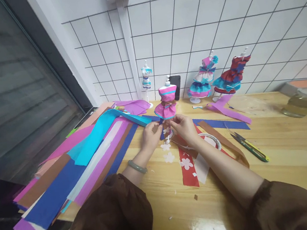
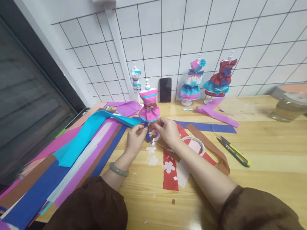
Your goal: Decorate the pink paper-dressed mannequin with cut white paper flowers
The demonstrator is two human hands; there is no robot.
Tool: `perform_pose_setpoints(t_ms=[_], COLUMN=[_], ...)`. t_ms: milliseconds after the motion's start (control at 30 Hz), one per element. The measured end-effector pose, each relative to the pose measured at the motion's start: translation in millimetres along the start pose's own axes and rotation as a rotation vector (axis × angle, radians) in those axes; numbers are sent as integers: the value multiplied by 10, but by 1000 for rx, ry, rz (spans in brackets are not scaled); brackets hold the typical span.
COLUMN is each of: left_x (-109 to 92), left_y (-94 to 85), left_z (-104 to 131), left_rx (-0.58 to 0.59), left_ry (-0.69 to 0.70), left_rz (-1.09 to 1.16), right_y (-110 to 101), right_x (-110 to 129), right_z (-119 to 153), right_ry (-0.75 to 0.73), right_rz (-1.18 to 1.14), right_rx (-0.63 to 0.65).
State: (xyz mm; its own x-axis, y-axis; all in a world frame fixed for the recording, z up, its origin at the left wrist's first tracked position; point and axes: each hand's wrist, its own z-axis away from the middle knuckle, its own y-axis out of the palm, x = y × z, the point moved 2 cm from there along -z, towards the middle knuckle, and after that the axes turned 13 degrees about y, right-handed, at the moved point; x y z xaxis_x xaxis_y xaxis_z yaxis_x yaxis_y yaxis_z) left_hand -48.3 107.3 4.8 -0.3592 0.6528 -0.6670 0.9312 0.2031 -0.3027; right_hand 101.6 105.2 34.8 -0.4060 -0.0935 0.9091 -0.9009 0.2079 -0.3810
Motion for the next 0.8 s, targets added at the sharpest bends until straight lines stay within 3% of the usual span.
perform_pose_setpoints(t_ms=[400, 467, 633, 700, 800], left_x=[-7, -3, 3, 7, 18], left_y=[15, 14, 10, 11, 14], left_z=[-3, -4, -7, -7, -4], left_rx=[16, 20, 25, 29, 31], left_ry=[-74, -78, -90, -87, -79], left_rz=[143, 155, 170, 180, 192], right_y=[-42, -94, -145, -134, -102], right_x=[30, 78, 174, 160, 99], right_z=[-18, -7, 23, -5, -81], right_ry=[68, 69, 36, 47, 57], right_rz=[-26, -25, 7, 6, 6], right_rx=[58, 144, 508, 475, 302])
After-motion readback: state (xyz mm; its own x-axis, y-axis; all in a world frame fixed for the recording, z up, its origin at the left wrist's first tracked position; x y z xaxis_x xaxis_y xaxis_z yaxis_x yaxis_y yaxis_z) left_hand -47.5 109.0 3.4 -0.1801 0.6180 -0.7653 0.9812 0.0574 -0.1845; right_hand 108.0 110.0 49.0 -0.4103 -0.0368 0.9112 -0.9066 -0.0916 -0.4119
